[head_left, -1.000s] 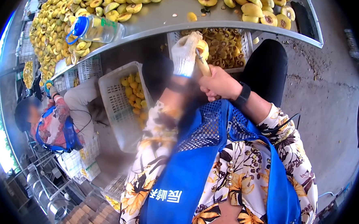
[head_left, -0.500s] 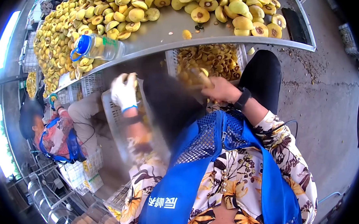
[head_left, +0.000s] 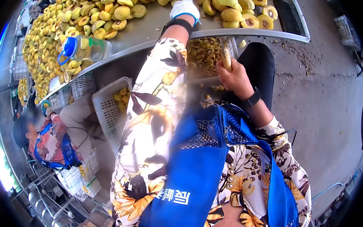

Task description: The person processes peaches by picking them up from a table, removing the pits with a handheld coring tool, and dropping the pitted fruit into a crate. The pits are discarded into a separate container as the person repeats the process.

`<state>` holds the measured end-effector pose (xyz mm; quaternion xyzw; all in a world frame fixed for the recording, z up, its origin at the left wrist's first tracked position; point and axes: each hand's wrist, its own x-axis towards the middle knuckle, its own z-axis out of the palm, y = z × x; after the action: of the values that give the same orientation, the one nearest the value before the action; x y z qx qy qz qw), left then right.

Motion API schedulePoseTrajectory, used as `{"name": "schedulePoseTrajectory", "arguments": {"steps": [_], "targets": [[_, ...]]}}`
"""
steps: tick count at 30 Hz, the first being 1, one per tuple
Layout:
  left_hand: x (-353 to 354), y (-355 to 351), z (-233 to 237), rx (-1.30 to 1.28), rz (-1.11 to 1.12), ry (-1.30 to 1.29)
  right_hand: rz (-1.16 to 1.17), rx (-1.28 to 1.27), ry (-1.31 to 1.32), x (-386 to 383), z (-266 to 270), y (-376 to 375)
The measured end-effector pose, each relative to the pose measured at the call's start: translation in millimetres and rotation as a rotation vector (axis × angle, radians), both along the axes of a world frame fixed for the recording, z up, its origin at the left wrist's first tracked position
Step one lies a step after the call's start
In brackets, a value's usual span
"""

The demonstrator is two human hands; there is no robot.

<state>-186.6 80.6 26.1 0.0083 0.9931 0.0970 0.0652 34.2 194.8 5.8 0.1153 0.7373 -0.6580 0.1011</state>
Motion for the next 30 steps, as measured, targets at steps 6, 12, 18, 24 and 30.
{"name": "schedulePoseTrajectory", "arguments": {"steps": [6,12,18,24,30], "targets": [[35,-41,16,0.232,-0.252,0.367,-0.083,0.105,0.227,-21,5,-2],[76,-51,30,0.154,-0.139,0.317,-0.134,0.074,0.314,-55,24,-5],[27,-10,3,-0.088,-0.182,-0.007,-0.083,0.342,0.739,-48,-10,7],[47,-16,17,0.182,-0.320,0.137,-0.177,0.105,0.215,-31,20,15],[143,-29,59,0.348,-0.535,0.336,-0.009,-0.335,0.143,-45,46,-2]]}}
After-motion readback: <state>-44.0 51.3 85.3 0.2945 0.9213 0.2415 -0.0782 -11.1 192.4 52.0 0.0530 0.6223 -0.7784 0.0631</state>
